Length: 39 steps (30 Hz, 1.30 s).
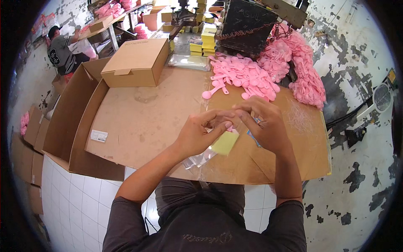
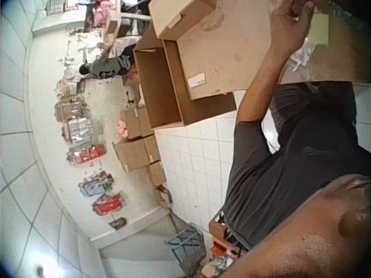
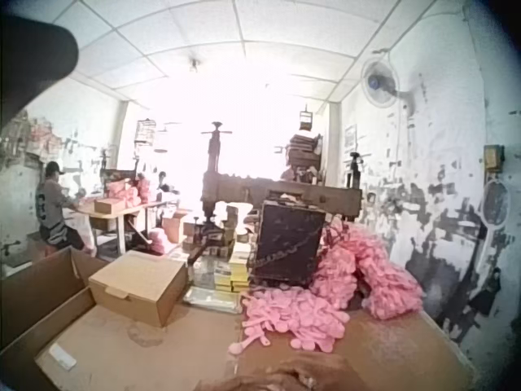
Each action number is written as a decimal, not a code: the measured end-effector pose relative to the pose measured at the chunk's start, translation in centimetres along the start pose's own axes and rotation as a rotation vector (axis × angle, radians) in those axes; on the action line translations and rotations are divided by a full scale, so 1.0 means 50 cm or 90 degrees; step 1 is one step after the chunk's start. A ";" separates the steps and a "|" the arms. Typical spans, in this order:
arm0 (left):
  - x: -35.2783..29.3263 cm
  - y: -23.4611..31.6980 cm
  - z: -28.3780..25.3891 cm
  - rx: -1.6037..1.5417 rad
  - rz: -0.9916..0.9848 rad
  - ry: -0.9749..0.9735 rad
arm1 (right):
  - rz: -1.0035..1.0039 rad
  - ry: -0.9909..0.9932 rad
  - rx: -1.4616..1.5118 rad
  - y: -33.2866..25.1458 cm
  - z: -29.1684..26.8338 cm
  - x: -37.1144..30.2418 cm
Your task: The person places a pink plastic spoon and a small card into a clear plastic bag on a table. They repeat this process multiple times, handling the items one at a time and setting the filled bags aside.
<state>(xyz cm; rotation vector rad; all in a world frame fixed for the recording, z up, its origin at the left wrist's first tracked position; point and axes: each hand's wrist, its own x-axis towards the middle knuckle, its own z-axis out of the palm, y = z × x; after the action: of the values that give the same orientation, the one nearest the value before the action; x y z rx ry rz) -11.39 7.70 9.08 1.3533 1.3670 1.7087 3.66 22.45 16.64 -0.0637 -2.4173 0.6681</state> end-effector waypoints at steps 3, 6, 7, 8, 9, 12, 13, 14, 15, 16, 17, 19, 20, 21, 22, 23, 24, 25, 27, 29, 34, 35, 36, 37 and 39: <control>0.001 -0.006 0.008 -0.019 -0.021 0.009 | -0.133 0.152 -0.160 0.014 0.013 -0.006; 0.000 0.001 0.018 0.019 -0.033 0.030 | -0.210 0.083 -0.262 0.005 0.017 -0.015; 0.000 0.005 0.023 0.064 -0.038 0.040 | -0.208 0.086 -0.263 0.005 0.022 -0.016; -0.001 0.007 0.027 0.065 -0.038 0.037 | -0.228 0.098 -0.301 0.006 0.030 -0.017; -0.002 0.008 0.031 0.114 -0.022 0.050 | -0.250 0.108 -0.337 0.007 0.036 -0.017; -0.002 0.020 0.034 0.221 0.012 0.046 | -0.290 0.095 -0.378 0.008 0.038 -0.013; -0.002 0.022 0.036 0.276 0.030 0.031 | -0.289 0.097 -0.378 0.011 0.040 -0.013; -0.001 0.021 0.037 0.277 0.030 0.029 | -0.286 0.075 -0.421 0.018 0.045 -0.014; 0.000 0.019 0.039 0.295 0.025 0.024 | -0.284 0.052 -0.464 0.023 0.048 -0.015; 0.000 0.019 0.041 0.313 0.020 0.019 | -0.282 0.053 -0.465 0.028 0.048 -0.014; 0.002 0.025 0.042 0.313 0.020 0.017 | -0.245 0.069 -0.456 0.035 0.045 -0.011; 0.009 0.043 0.035 0.419 -0.051 -0.018 | -0.205 0.087 -0.448 0.055 0.037 -0.007; 0.013 0.038 0.031 0.419 -0.050 -0.021 | -0.137 0.101 -0.361 0.072 0.025 -0.011; 0.013 0.025 0.024 0.342 -0.055 -0.031 | -0.072 0.113 -0.272 0.087 0.009 -0.018; 0.013 0.013 0.015 0.265 -0.060 -0.041 | -0.073 0.111 -0.271 0.095 -0.010 -0.026; 0.014 0.003 0.005 0.264 -0.062 -0.039 | 0.052 -0.005 -0.007 0.101 -0.035 -0.036; 0.022 -0.007 -0.002 0.187 -0.075 -0.043 | 0.180 -0.116 0.252 0.111 -0.070 -0.052; 0.030 -0.014 -0.012 0.109 -0.089 -0.048 | 0.214 -0.157 0.370 0.129 -0.105 -0.074; 0.047 -0.018 -0.034 0.053 -0.099 -0.031 | 0.227 -0.110 0.628 0.185 -0.179 -0.116; 0.058 -0.027 -0.059 -0.001 -0.113 -0.008 | 0.205 -0.018 0.764 0.294 -0.231 -0.149; 0.083 -0.030 -0.077 -0.001 -0.118 0.019 | 0.384 0.069 -0.332 0.514 -0.326 -0.238; 0.087 -0.029 -0.078 0.068 -0.147 0.034 | 0.210 0.105 -0.448 0.518 -0.325 -0.264; 0.082 -0.038 -0.079 0.070 -0.145 0.037 | 0.024 0.140 -0.550 0.520 -0.318 -0.271; 0.074 -0.059 -0.074 -0.001 -0.113 0.059 | 0.019 0.140 -0.548 0.507 -0.306 -0.261; 0.067 -0.070 -0.064 -0.073 -0.086 0.080 | 0.152 0.240 -0.615 0.469 -0.265 -0.241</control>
<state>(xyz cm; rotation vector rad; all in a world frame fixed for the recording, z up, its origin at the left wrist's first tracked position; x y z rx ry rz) -16.04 10.57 7.09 1.0822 1.3729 1.7765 18.44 46.38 7.69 -0.7956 -2.1503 -0.4380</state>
